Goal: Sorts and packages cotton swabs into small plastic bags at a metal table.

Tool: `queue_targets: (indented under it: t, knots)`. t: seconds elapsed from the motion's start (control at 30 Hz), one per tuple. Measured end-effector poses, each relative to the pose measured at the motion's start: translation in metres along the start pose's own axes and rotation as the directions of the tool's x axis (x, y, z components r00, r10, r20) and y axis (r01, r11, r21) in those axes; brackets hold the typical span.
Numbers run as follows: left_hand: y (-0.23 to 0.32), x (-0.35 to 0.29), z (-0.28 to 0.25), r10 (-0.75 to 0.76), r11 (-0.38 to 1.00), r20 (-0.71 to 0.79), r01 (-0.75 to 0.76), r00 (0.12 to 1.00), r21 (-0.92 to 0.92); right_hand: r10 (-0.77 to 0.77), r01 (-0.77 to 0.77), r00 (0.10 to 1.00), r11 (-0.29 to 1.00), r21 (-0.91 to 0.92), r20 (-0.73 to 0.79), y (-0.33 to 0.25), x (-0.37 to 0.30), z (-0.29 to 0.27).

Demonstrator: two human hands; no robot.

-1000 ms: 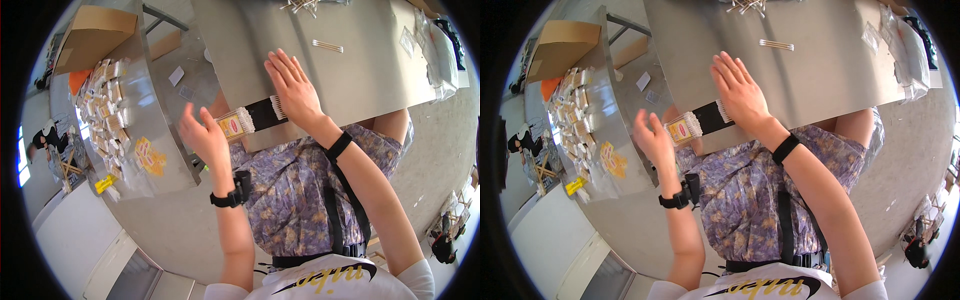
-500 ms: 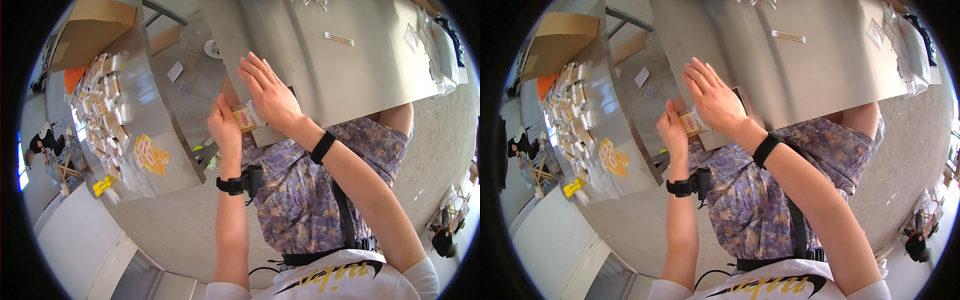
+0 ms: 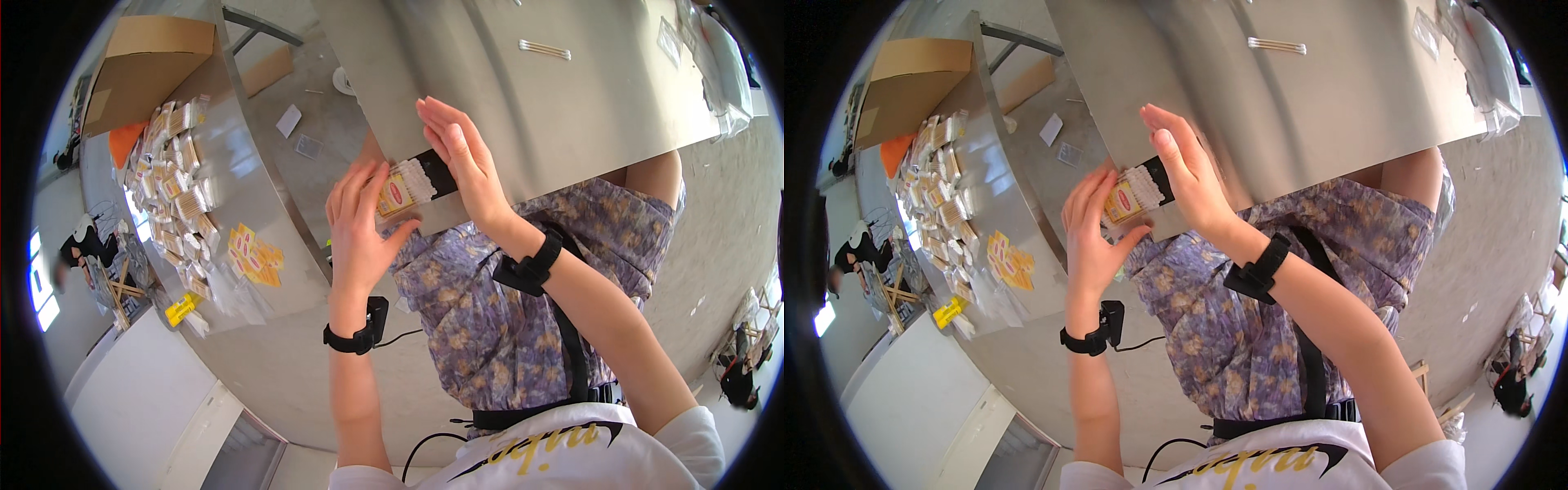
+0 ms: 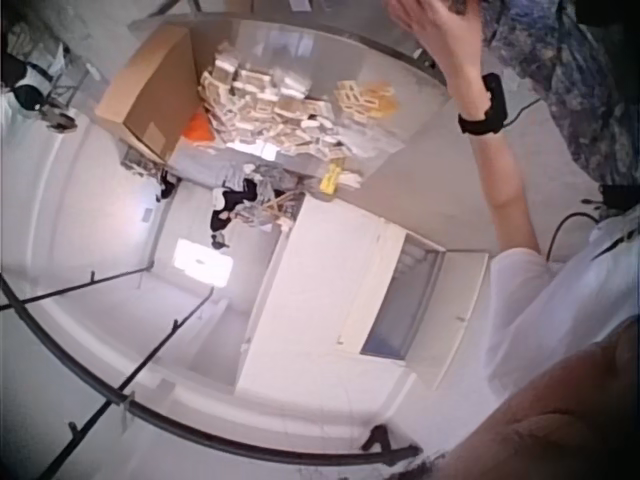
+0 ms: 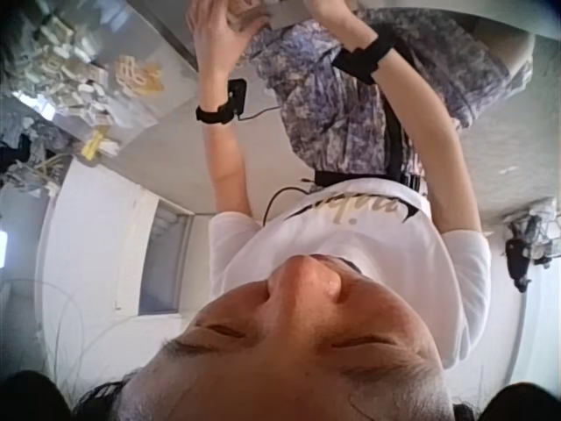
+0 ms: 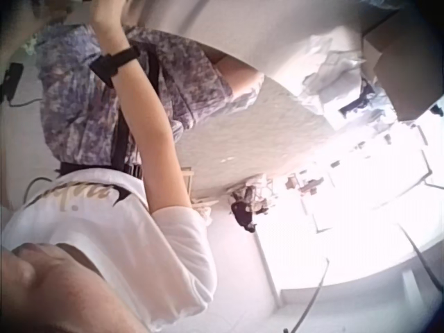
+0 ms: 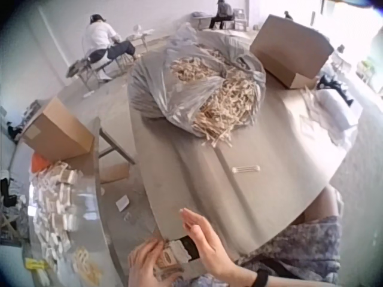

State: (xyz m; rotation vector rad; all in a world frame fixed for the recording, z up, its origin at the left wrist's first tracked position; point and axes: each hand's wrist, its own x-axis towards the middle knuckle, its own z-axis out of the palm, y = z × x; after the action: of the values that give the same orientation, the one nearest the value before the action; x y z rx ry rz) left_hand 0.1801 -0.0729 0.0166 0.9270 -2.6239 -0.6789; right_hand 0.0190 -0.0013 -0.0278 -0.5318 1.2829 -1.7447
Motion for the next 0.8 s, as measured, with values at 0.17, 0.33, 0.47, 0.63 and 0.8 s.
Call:
queue_targets:
  t: [0.17, 0.33, 0.47, 0.63, 0.8]
  knots:
    - [-0.009, 0.002, 0.01, 0.029, 0.999, 0.088, -0.027, 0.996, -0.029, 0.016, -0.004, 0.992, 0.996, -0.092, 0.129, 0.009, -0.016, 0.023]
    - [-0.006, 0.005, 0.019, 0.034, 0.995, 0.059, -0.029, 0.998, -0.098, -0.129, 0.206, 0.958, 0.931, -0.302, 0.255, 0.012, -0.017, 0.036]
    - [-0.003, 0.01, 0.012, -0.012, 0.998, 0.113, 0.019, 0.994, -0.058, 0.028, -0.019, 0.986, 0.998, -0.06, 0.161, -0.017, -0.017, 0.013]
    - [-0.006, 0.035, -0.007, -0.201, 0.932, 0.367, 0.292, 0.908, -0.213, 0.049, -0.06, 0.98, 0.997, 0.055, 0.191, -0.055, -0.027, -0.034]
    - [0.004, 0.06, -0.006, -0.306, 0.895, 0.42, 0.409, 0.854, -0.179, 0.111, -0.126, 0.967, 0.991, 0.051, 0.229, -0.081, -0.046, -0.077]
